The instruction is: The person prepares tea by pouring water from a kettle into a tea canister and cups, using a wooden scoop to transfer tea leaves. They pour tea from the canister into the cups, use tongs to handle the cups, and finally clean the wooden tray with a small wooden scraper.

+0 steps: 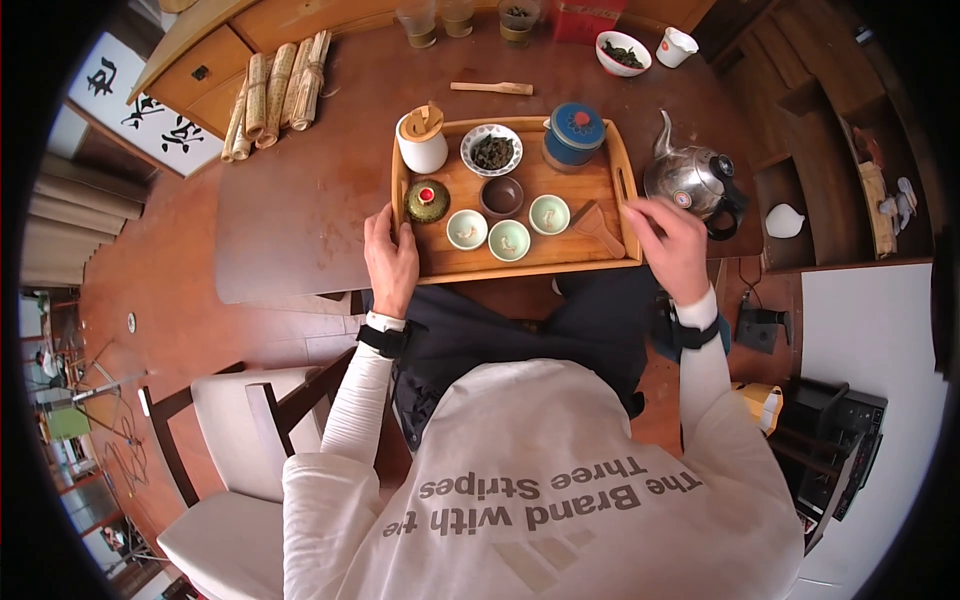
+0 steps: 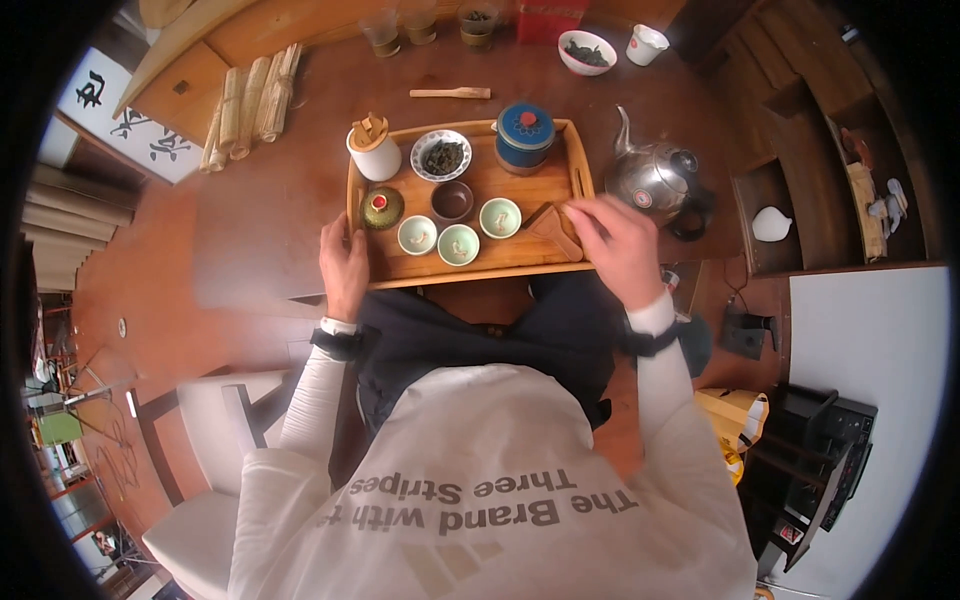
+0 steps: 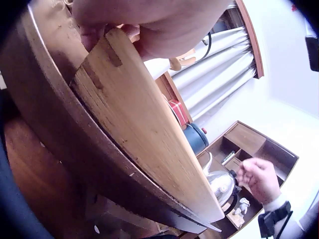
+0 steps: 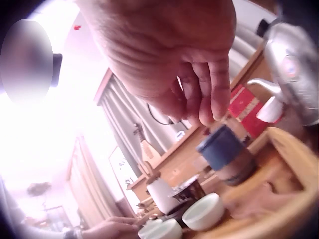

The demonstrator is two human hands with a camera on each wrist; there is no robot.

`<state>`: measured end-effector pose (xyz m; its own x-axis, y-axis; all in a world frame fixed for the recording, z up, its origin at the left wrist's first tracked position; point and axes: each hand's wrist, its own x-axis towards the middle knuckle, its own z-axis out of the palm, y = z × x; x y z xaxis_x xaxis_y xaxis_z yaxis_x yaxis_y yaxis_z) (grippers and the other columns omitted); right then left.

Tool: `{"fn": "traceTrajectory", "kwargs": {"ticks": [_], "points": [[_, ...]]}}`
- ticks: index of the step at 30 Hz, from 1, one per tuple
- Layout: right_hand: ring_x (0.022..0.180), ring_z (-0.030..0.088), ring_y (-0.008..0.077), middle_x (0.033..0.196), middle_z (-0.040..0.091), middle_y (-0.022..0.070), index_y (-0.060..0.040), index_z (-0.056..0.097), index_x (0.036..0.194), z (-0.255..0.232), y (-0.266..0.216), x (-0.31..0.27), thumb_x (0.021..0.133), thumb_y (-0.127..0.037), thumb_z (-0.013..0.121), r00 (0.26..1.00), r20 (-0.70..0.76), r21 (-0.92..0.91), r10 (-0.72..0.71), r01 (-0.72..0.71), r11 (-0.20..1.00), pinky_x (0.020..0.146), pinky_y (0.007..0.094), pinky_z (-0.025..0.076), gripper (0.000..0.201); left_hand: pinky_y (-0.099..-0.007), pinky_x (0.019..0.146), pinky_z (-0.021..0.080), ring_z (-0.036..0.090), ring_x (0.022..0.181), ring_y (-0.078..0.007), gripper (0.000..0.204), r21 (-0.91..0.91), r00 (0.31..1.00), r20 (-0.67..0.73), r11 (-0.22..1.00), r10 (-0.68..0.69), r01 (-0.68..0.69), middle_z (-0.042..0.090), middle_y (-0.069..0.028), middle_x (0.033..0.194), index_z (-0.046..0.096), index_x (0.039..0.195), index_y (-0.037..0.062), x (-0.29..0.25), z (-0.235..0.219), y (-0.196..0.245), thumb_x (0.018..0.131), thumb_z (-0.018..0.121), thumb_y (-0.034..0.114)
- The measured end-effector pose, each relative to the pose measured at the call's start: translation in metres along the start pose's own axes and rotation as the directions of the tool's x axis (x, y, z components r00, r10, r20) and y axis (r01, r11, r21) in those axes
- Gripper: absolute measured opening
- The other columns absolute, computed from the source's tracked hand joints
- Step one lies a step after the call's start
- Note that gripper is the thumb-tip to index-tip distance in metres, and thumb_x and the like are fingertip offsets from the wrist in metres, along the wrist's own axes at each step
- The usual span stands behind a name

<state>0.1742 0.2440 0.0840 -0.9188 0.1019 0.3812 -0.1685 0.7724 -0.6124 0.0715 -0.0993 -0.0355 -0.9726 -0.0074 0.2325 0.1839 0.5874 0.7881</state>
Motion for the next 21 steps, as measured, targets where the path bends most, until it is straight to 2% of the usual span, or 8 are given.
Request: {"fn": "traceTrajectory", "kwargs": {"ticks": [4,6,10,13,16,17,20,21], "points": [[0.082,0.069,0.0377,0.091,0.072,0.0178,-0.0011,0.072,0.097,0.031,-0.002,0.105,0.092,-0.016,0.069,0.925,0.173,-0.007,-0.339,0.345,0.939,0.075,0.0425,0.055,0.016,-0.0447,0.096,0.048,0.058,0.11,-0.0412,0.038,-0.018,0.998,-0.043,0.999,0.042,-0.043,0.059,-0.0236,0.118,0.057,0.131,-0.0053,-0.009,0.008,-0.002,0.094,0.058,0.005],[0.083,0.07,0.0351,0.092,0.071,0.0188,0.0005,0.072,0.099,0.062,0.011,0.17,0.091,-0.016,0.07,0.85,0.261,-0.018,-0.458,0.479,0.878,0.073,0.0426,0.054,0.018,-0.0462,0.095,0.048,0.057,0.109,-0.0433,0.036,0.043,0.998,-0.042,0.998,0.052,-0.05,0.058,-0.0249,0.117,0.057,0.129,-0.0055,-0.014,0.009,-0.006,0.095,0.058,0.004],[0.094,0.071,0.0391,0.098,0.074,0.0216,-0.0036,0.075,0.102,0.13,0.02,0.277,0.083,-0.014,0.071,0.753,0.635,-0.304,-0.172,0.448,0.841,0.085,0.0457,0.056,0.022,-0.0469,0.092,0.047,0.058,0.104,-0.0434,0.03,-0.027,0.997,-0.078,1.0,0.001,-0.003,0.058,-0.0248,0.113,0.058,0.124,-0.0064,-0.016,0.011,0.001,0.095,0.057,0.002],[0.109,0.07,0.0371,0.111,0.074,0.0205,-0.0022,0.074,0.108,0.172,0.013,0.313,0.077,-0.014,0.083,0.64,0.764,-0.487,0.085,0.485,0.726,0.09,0.046,0.057,0.035,-0.0467,0.091,0.047,0.058,0.102,-0.0435,0.028,-0.08,0.995,-0.103,0.997,0.008,-0.016,0.058,-0.0244,0.112,0.059,0.122,-0.0063,-0.014,0.011,0.002,0.095,0.057,0.001],[0.114,0.069,0.0348,0.122,0.072,0.0175,-0.0033,0.07,0.12,0.2,0.014,0.322,0.076,-0.017,0.085,0.569,0.799,-0.534,0.197,0.519,0.667,0.092,0.046,0.057,0.048,-0.0463,0.091,0.048,0.058,0.103,-0.0439,0.028,-0.058,0.996,-0.086,0.998,0.016,-0.021,0.058,-0.0244,0.112,0.059,0.122,-0.0058,-0.008,0.01,-0.002,0.094,0.057,0.0],[0.102,0.072,0.0363,0.102,0.076,0.0176,-0.0034,0.075,0.104,0.206,0.019,0.32,0.068,-0.015,0.089,0.608,0.778,-0.529,0.158,0.497,0.688,0.088,0.044,0.057,0.04,-0.0466,0.092,0.048,0.058,0.104,-0.0443,0.029,-0.085,0.995,-0.1,0.996,0.028,-0.036,0.059,-0.0246,0.113,0.06,0.121,-0.0052,-0.006,0.011,-0.002,0.093,0.057,-0.001],[0.104,0.071,0.0367,0.106,0.075,0.0193,-0.0032,0.073,0.109,0.223,0.029,0.316,0.067,-0.016,0.09,0.617,0.771,-0.565,0.159,0.549,0.616,0.091,0.0439,0.057,0.047,-0.0468,0.091,0.049,0.058,0.104,-0.0444,0.029,-0.095,0.994,-0.108,0.995,0.025,-0.036,0.059,-0.0247,0.112,0.06,0.121,-0.005,-0.004,0.014,-0.007,0.093,0.058,-0.001],[0.105,0.071,0.0375,0.109,0.074,0.0215,-0.0023,0.071,0.112,0.233,0.041,0.314,0.065,-0.018,0.091,0.675,0.731,-0.594,0.1,0.557,0.581,0.092,0.0443,0.057,0.053,-0.0469,0.091,0.049,0.058,0.104,-0.0445,0.029,-0.091,0.992,-0.121,0.995,0.038,-0.049,0.059,-0.0243,0.112,0.06,0.121,-0.0048,-0.003,0.015,-0.009,0.093,0.058,0.0]]}}
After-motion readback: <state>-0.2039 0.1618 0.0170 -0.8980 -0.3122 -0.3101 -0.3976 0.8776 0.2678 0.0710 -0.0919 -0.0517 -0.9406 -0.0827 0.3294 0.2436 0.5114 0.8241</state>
